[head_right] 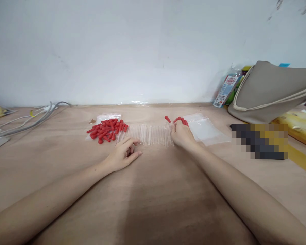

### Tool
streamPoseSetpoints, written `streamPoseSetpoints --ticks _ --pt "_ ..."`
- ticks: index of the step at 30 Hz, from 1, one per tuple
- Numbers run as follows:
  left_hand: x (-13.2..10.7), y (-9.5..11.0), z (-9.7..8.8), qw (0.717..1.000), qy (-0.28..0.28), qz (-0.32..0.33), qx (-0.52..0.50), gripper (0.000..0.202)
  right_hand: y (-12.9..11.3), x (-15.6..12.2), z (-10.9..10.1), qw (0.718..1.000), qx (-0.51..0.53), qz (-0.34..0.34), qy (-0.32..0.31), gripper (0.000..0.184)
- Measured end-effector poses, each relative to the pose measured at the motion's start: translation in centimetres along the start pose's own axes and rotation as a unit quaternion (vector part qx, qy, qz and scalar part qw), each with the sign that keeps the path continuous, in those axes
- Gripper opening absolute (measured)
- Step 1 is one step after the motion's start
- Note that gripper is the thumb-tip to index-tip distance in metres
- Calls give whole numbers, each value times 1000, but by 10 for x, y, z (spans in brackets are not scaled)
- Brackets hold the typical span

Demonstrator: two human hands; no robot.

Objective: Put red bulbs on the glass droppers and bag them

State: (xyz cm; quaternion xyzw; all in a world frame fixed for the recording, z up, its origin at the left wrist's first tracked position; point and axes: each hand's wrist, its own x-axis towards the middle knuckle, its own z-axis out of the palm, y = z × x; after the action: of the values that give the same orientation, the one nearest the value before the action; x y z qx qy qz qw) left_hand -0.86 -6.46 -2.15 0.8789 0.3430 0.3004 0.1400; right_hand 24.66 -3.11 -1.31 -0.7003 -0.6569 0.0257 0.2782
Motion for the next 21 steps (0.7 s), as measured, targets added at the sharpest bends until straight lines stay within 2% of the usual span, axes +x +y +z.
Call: streamPoseSetpoints --ticks 10,17,21 --pt "1 2 0 1000 -9 -2 7 19 9 1 7 994 -86 -36 53 23" --pt "0 1 0 1000 -14 -4 1 16 7 3 -2 995 -87 -36 -10 23" --pt "0 1 1 1000 -19 -5 -4 15 7 4 -15 997 -71 -31 -14 19"
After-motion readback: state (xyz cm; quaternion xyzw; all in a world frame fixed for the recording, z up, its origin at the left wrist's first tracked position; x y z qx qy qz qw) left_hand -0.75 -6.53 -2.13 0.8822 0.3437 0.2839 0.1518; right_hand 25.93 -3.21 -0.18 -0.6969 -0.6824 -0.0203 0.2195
